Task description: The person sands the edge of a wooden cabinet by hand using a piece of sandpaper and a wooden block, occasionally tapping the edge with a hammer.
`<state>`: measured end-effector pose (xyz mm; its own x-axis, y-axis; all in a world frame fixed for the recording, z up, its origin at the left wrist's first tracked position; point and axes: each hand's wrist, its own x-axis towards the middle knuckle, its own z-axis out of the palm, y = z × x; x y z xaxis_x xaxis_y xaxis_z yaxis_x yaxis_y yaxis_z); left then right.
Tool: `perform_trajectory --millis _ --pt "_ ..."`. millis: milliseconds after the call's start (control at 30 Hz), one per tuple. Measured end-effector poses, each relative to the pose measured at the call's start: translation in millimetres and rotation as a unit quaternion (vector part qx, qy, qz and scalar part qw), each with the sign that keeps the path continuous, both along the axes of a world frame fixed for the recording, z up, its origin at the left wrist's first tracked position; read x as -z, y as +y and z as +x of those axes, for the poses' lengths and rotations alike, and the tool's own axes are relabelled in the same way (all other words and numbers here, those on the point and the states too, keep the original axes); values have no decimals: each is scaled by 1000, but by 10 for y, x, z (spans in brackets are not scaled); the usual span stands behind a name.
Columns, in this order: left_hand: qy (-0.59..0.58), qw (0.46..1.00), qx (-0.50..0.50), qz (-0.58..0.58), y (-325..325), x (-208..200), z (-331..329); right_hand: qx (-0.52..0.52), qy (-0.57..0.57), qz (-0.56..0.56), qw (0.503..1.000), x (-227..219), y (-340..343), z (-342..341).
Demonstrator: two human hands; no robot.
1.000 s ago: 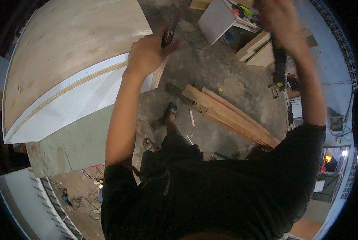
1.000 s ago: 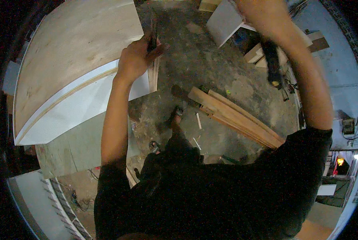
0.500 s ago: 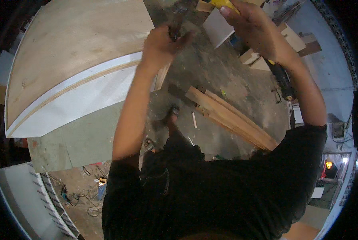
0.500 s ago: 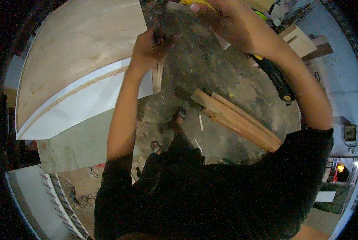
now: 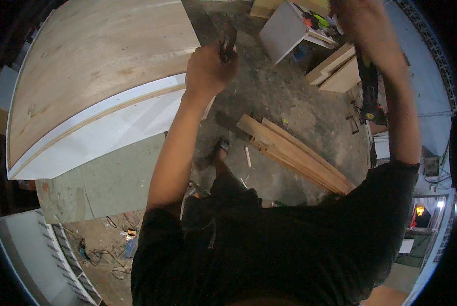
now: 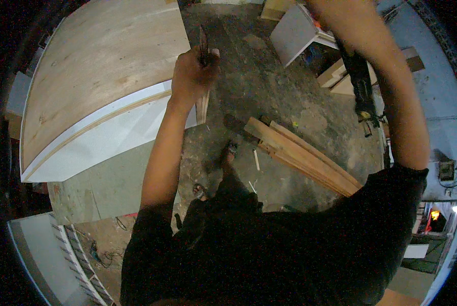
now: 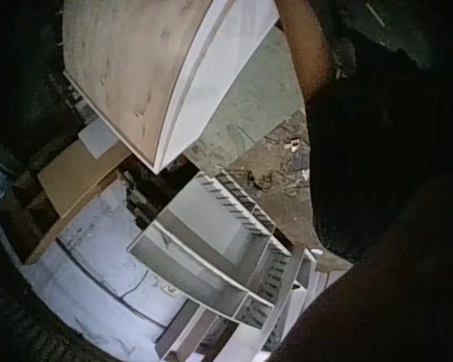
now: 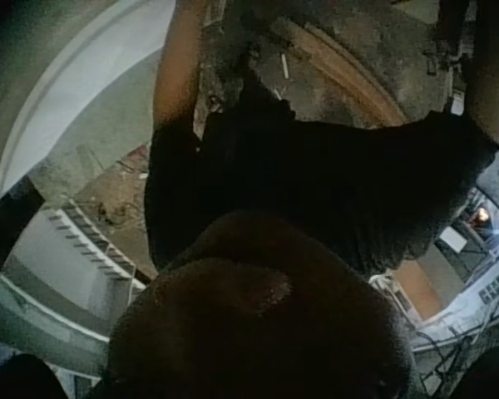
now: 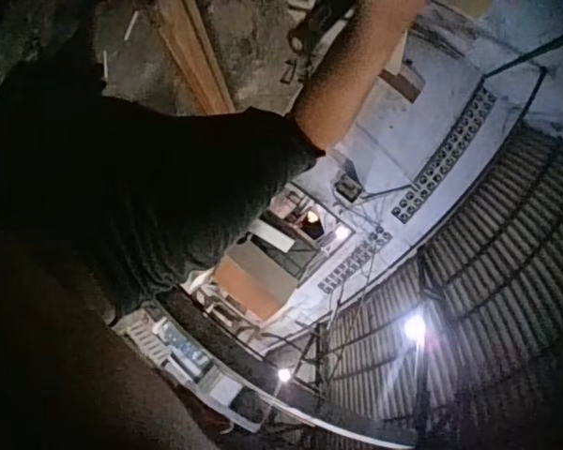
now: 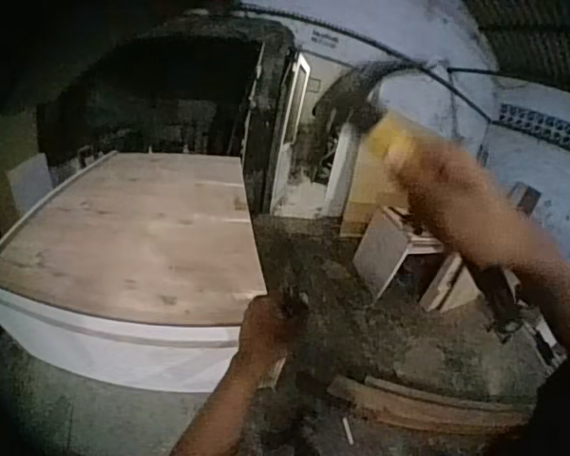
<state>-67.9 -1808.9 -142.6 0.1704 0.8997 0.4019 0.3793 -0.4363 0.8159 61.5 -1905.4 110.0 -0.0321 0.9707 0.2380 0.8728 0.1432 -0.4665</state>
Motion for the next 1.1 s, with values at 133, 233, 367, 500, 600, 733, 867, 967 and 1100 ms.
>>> perform_trajectory --millis 133,233,367,500,600,733,867,967,1100 --pt "38 998 -16 37 69 126 -66 -61 -126 501 854 996 487 -19" --pt "-20 1000 -4 -12 177 140 -61 6 -195 454 869 1181 563 128" --pt "49 998 -35 20 22 43 -30 27 -2 7 1000 73 58 51" --pt "77 996 -34 30 104 107 -138 -22 66 139 988 377 129 -201" --pt "50 997 -31 56 62 107 -83 -140 -97 202 964 882 322 -51" --pt "50 996 -45 66 87 149 -23 -256 -149 61 953 640 457 362" --pt "83 996 -33 10 85 124 -60 -52 15 14 998 371 265 237" --pt "83 996 -32 -7 120 96 -38 -21 25 121 992 573 450 737" --pt "80 995 -52 34 155 175 -55 -38 -110 -22 993 830 329 392"
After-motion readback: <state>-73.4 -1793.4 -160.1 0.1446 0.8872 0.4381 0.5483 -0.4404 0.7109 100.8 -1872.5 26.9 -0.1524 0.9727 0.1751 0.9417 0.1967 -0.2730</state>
